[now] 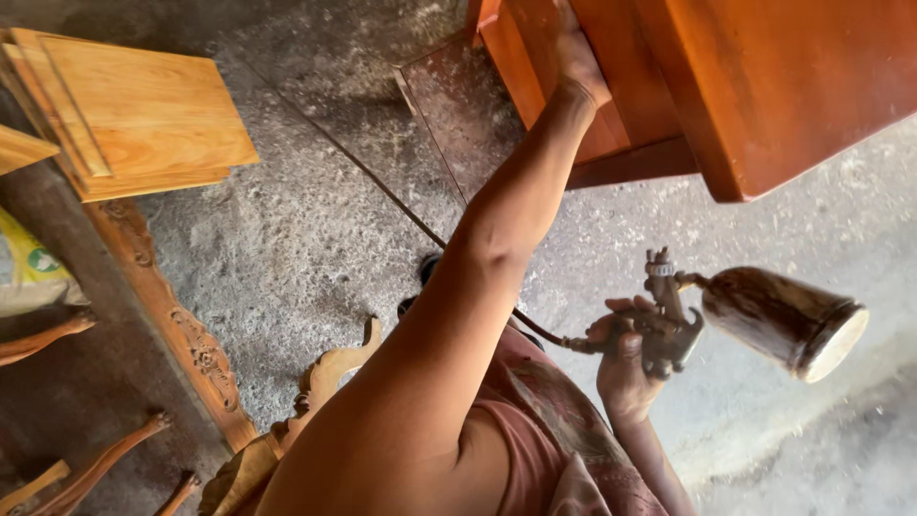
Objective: The person uses a spray gun connected to a hose to spray paint wooden furniture pieces, moving around each piece to coat its surfaces. They then walk to a shelf of paint cans, open a can, and scoop paint into the spray gun cup with a spoon.
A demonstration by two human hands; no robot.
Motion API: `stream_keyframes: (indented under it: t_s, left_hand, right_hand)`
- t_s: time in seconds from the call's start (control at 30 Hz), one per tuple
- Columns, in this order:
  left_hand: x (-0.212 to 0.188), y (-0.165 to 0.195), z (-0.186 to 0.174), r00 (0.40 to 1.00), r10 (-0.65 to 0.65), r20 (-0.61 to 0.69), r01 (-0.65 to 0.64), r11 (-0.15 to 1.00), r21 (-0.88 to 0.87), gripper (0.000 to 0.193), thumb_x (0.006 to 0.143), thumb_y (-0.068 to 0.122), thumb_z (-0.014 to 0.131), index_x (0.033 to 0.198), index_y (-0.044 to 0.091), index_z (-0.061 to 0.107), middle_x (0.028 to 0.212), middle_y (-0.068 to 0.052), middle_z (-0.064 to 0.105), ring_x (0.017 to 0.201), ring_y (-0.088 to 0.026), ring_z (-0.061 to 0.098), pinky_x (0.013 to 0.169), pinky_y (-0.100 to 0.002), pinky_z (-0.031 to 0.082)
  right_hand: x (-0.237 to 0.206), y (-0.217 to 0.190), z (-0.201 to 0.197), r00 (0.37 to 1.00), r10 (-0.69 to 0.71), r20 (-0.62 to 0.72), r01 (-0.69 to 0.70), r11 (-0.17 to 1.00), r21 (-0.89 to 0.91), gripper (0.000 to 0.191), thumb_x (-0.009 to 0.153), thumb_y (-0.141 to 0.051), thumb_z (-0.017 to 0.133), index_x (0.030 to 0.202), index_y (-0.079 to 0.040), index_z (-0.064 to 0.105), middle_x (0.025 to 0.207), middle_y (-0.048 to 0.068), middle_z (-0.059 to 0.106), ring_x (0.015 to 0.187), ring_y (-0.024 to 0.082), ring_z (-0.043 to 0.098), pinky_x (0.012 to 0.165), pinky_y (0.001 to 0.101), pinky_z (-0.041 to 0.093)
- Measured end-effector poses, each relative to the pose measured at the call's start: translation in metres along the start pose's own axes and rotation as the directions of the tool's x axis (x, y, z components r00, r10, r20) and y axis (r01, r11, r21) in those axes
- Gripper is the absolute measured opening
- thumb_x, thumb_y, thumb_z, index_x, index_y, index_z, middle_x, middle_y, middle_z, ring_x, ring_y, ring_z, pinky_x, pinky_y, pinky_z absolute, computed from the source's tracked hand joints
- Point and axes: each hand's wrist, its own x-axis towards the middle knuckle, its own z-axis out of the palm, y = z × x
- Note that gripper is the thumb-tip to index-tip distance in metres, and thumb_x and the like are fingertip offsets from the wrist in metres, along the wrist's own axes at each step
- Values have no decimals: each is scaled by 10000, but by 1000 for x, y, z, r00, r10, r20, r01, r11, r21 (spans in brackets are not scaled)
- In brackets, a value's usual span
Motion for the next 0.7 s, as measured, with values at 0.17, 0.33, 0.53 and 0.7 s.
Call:
stream_keyframes:
  t_s: [0.17, 0.33, 0.53, 0.7]
  left_hand:
    - [3, 0, -11, 994, -21, 108, 23, 1000, -17, 850, 1084, 747, 312, 1483, 3, 404, 1604, -262, 341, 1472, -475, 321, 1179, -711, 309]
    - [-12, 5, -22, 999, -32, 1, 32, 999, 25, 961, 972, 833, 296, 1471, 24, 438, 1526, -290, 391, 1422, -479, 358, 1116, -734, 325]
    - [-33, 29, -61, 983, 49, 179, -50, 999, 2, 941, 1002, 827, 373, 1464, 12, 463, 1417, -243, 531, 1323, -428, 505, 1078, -656, 449]
    - [-51, 43, -76, 970, 117, 212, -136, 988, 79, 965, 922, 843, 464, 1448, 34, 465, 1333, -239, 581, 1222, -414, 590, 975, -641, 544]
  right_hand:
    - [1, 4, 2, 999, -54, -7, 53, 998, -31, 520, 1081, -343, 672, 1471, -52, 490, 1242, 149, 637, 863, 184, 652, 784, 329, 541]
    - [-8, -5, -5, 999, -35, -18, 33, 998, -59, 521, 1082, -349, 657, 1462, -35, 488, 1224, 159, 641, 844, 183, 652, 796, 342, 546]
    - [-19, -13, -9, 996, -57, -73, 47, 991, -129, 579, 1082, -408, 643, 1473, -30, 443, 1226, 133, 629, 809, 169, 635, 796, 345, 537]
    - [-23, -14, -11, 996, -61, -72, 50, 989, -139, 617, 1077, -438, 653, 1487, -28, 441, 1197, 139, 623, 808, 183, 625, 755, 334, 523]
